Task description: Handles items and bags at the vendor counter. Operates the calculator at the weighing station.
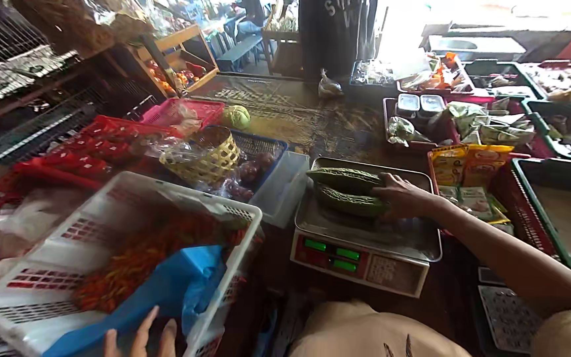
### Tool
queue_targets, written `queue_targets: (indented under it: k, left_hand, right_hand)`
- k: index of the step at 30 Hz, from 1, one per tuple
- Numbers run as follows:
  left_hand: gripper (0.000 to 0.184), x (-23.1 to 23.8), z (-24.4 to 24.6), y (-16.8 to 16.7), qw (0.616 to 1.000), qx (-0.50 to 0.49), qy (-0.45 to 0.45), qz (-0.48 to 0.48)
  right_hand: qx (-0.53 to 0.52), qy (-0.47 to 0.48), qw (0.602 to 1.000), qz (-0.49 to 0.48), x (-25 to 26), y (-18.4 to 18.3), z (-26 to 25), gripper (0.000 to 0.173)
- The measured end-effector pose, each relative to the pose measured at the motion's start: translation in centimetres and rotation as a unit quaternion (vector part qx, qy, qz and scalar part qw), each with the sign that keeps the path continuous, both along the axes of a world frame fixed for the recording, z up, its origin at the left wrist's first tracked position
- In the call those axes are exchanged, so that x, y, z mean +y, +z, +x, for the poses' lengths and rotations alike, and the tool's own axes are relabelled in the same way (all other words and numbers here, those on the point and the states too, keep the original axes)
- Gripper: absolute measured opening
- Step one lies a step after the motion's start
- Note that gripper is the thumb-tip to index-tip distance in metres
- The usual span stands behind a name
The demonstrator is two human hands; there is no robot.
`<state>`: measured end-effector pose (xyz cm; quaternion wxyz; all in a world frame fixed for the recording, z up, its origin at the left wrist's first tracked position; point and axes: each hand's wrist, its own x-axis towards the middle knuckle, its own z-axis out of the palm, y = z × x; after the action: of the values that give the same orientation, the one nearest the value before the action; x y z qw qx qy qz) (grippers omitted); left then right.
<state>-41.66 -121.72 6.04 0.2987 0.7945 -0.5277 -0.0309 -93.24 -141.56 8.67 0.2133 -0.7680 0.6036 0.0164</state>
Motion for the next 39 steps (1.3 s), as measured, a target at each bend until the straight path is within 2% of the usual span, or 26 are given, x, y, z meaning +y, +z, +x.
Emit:
queue_targets:
  k: [3, 4, 6, 8, 9, 10, 11, 13, 15, 17, 19, 26, 36, 39]
  left_hand:
    - [0.054, -0.2, 0.1, -0.2, 1.0, 0.01, 0.016, 0.002]
    - [0.057, -0.2, 0.1, -0.2, 1.0, 0.015, 0.022, 0.001]
    - [0.061, -0.2, 0.0, 0.0, 0.999, 0.02, 0.029, -0.008]
    - [0.062, -0.3, -0.2, 0.1, 0.999, 0.023, 0.028, -0.02]
    - [0.062, -0.3, -0.1, 0.1, 0.999, 0.021, 0.027, -0.019]
    - [0.062, -0.3, 0.1, -0.1, 0.999, 0.021, 0.026, -0.014]
    - [0.063, -0.2, 0.4, -0.2, 0.999, 0.023, 0.025, -0.003]
    - [0.063, -0.2, 0.8, -0.3, 0.999, 0.024, 0.021, 0.015]
    - [0.063, -0.5, 0.8, -0.2, 0.999, 0.034, 0.023, 0.026]
    - [0.063, -0.5, 0.7, -0.1, 0.998, 0.047, 0.027, 0.03]
    - [0.063, -0.5, 0.8, 0.0, 0.998, 0.055, 0.031, 0.028]
    - [0.063, -0.5, 1.4, -0.3, 0.998, 0.059, 0.024, 0.028]
    - [0.062, -0.4, 1.1, -0.2, 0.997, 0.062, 0.036, 0.03]
    - [0.062, -0.5, 1.4, -0.2, 0.997, 0.064, 0.032, 0.026]
  right_hand:
    - [-0.066, -0.003, 0.997, -0.05, 2.0, 1.2, -0.2, 0.093]
    - [-0.085, -0.003, 0.993, -0.085, 3.2, 1.8, -0.2, 0.094]
    - [-0.142, -0.002, 0.974, -0.179, 6.5, 2.7, 0.0, 0.077]
    - [-0.231, 0.012, 0.945, -0.231, 10.8, 2.4, 1.3, 0.046]
    - [-0.27, 0.034, 0.942, -0.196, 13.0, 1.4, 2.1, 0.032]
    - [-0.297, 0.064, 0.944, -0.125, 15.1, -0.3, 3.0, 0.027]
    - [-0.293, 0.091, 0.951, -0.041, 17.0, -2.2, 3.9, 0.031]
    - [-0.199, 0.085, 0.971, 0.104, 19.7, -5.3, 6.1, 0.051]
    - [-0.114, 0.016, 0.979, 0.17, 21.0, -7.2, 7.7, 0.072]
    - [-0.102, -0.056, 0.978, 0.175, 21.7, -8.0, 8.2, 0.083]
    - [-0.083, -0.093, 0.981, 0.152, 21.7, -8.3, 7.9, 0.083]
    - [-0.033, -0.101, 0.98, 0.166, 21.2, -9.1, 7.7, 0.075]
    - [-0.05, -0.136, 0.971, 0.19, 21.1, -8.4, 8.5, 0.074]
    - [-0.07, -0.139, 0.973, 0.168, 22.0, -8.0, 7.5, 0.071]
